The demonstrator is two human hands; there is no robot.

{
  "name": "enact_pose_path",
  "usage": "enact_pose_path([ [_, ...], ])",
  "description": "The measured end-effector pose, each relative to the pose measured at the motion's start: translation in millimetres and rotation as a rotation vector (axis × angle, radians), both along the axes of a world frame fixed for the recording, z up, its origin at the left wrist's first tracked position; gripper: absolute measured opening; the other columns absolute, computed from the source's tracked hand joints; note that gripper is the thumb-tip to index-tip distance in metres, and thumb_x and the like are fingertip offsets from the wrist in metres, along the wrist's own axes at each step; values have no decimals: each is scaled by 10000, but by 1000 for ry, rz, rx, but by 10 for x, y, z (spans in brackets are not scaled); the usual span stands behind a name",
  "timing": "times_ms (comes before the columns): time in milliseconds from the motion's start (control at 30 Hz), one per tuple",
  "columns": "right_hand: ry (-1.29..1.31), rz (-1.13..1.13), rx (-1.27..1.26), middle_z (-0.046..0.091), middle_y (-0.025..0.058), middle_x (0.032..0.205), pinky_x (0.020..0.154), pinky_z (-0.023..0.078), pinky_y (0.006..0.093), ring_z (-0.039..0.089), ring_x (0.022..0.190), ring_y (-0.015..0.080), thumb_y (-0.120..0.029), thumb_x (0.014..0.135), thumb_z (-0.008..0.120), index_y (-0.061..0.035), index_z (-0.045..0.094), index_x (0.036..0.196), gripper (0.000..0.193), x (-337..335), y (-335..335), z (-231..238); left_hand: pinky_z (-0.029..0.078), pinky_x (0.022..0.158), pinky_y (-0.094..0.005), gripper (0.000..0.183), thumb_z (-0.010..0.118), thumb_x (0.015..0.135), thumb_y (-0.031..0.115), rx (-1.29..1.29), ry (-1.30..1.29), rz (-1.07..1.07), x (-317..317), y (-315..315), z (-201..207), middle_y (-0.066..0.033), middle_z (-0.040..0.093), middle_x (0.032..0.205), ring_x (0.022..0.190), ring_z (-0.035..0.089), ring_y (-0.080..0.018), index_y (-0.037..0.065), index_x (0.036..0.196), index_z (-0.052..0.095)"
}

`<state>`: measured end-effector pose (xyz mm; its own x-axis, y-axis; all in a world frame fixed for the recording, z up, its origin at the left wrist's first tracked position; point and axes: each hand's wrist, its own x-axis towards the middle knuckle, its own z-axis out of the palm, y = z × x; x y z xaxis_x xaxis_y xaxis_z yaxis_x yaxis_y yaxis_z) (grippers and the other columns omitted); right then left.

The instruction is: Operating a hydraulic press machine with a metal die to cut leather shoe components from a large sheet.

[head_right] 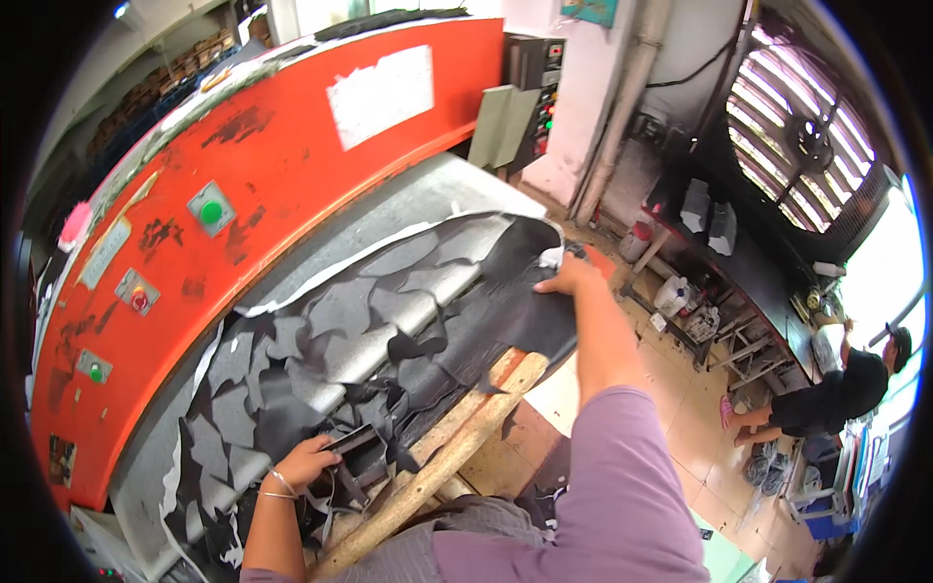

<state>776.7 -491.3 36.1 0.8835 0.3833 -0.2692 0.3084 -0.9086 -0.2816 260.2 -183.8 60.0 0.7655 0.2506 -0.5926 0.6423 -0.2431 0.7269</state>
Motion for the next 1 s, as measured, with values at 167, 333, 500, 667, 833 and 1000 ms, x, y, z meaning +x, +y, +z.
enact_pose_path([
  [167,-49,196,254,588,226,1202,991,401,396,530,1175,341,-255,785,724,9,595,1122,447,-474,-202,671,479,878,-429,473,633,831,291,800,-9,-276,370,-405,1065,-214,610,1098,1006,592,-382,10,1201,547],
  [333,-127,311,695,669,153,914,810,463,314,623,884,227,7,802,567,-16,616,1064,268,-1231,-353,1489,273,1081,-464,896,756,709,326,962,-633,-390,1309,-269,963,-255,306,1425,1327,299,-401,1,1405,295],
  [500,-370,457,498,649,189,905,821,468,310,630,892,316,103,718,424,2,626,1025,381,-1806,-579,2279,162,1117,-537,1134,857,582,397,845,-1060,-185,2416,-130,882,-290,257,1443,1380,214,-431,17,1414,187],
  [667,-721,385,525,647,161,910,781,486,386,614,886,363,12,724,512,-27,620,1002,301,-1831,-796,2610,365,1036,-378,1033,869,627,361,-152,-439,-651,2974,-318,589,-221,479,1287,1195,490,-291,21,1380,249],
  [833,-987,498,437,647,91,861,696,466,379,593,750,316,-145,789,564,-109,603,961,180,-1313,-571,2588,462,916,-309,677,791,743,193,-450,-325,-978,2655,-1077,432,-82,628,1109,1018,586,-155,2,1301,458],
  [1000,-693,61,128,658,111,843,710,507,367,650,771,250,-265,888,505,-96,659,881,229,-1599,-346,2772,495,611,-369,314,679,776,243,49,-389,-626,1991,-1449,919,-100,666,807,658,618,-205,37,1010,637],
])
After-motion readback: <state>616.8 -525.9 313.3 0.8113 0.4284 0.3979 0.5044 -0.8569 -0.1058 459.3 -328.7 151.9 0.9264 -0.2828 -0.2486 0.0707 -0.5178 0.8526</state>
